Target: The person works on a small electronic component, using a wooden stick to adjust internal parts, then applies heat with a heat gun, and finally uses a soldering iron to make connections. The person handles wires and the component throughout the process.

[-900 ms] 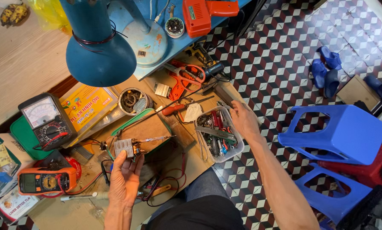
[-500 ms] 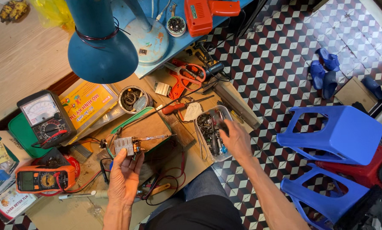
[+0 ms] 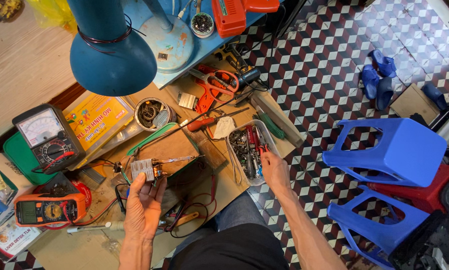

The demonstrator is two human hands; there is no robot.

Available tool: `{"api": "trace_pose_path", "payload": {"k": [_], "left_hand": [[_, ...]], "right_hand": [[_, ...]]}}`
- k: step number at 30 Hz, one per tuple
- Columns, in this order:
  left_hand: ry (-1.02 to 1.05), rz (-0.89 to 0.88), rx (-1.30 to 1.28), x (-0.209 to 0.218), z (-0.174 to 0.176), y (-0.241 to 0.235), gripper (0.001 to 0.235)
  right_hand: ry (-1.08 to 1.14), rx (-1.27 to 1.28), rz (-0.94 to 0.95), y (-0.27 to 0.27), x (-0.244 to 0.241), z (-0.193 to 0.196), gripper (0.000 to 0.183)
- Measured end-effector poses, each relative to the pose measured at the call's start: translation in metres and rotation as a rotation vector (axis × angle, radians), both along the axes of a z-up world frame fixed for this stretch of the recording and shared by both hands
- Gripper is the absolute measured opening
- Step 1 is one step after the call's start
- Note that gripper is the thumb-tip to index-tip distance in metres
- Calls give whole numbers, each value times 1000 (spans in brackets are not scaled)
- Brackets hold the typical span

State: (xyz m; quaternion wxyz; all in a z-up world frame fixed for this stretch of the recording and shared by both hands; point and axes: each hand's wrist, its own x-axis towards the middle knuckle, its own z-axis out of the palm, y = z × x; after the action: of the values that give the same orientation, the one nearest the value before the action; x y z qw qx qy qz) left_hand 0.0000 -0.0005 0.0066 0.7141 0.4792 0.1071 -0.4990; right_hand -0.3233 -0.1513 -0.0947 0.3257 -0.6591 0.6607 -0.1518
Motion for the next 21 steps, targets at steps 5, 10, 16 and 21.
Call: {"api": "trace_pose_path", "payload": {"k": [5, 10, 16, 21], "left_hand": [[-5, 7, 18, -1, 2, -1, 34], [-3, 9, 42, -1, 3, -3, 35], [-7, 13, 49, -1, 3, -4, 36], [-12, 5, 46, -1, 4, -3, 37]], "right_hand": [[298, 145, 120, 18, 2, -21, 19], [315, 41, 61, 13, 30, -43, 20], [123, 19, -81, 17, 38, -41, 32], [200, 93, -39, 11, 51, -39, 40]]}}
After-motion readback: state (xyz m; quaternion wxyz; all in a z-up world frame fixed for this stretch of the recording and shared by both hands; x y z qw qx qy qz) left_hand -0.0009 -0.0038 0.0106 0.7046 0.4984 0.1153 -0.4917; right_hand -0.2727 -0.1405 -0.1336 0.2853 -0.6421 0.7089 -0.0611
